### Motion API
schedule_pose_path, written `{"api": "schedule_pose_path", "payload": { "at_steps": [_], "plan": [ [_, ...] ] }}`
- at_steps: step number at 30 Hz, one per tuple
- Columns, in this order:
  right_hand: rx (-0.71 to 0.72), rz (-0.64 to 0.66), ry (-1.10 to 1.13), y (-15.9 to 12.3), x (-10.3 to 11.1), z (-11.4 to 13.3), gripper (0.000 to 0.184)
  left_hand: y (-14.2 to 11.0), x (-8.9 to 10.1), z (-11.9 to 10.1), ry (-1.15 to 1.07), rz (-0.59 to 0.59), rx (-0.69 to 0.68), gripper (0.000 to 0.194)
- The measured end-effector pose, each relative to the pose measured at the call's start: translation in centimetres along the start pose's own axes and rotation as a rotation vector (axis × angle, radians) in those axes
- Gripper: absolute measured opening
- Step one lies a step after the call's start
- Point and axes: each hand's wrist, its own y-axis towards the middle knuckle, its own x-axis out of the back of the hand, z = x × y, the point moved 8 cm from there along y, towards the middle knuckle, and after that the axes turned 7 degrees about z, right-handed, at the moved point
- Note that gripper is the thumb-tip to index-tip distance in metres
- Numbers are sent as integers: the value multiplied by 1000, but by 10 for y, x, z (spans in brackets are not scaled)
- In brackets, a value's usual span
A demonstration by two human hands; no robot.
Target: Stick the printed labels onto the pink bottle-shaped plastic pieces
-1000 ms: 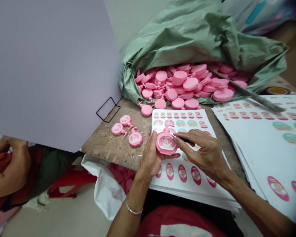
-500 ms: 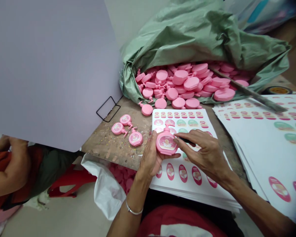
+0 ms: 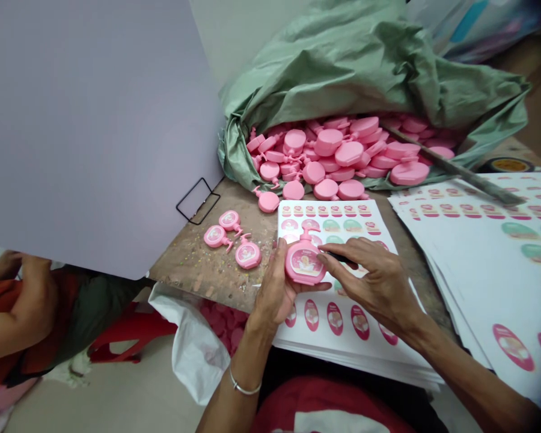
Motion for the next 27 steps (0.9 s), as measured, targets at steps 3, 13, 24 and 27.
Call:
{"api": "schedule_pose_path", "payload": {
  "at_steps": [3, 13, 24, 27],
  "plan": [
    [17, -6, -12, 0, 0, 1, 13, -3, -5, -4, 84, 57, -18, 37],
    [31, 16, -43, -1, -1, 2, 15, -4, -5, -1, 105, 66, 31, 46],
    [20, 32, -19, 1, 0, 3, 18, -1, 6, 10, -98, -57, 126, 40],
    [27, 35, -19, 1, 0, 3, 17, 0, 5, 10, -97, -34, 126, 40]
  ]
}}
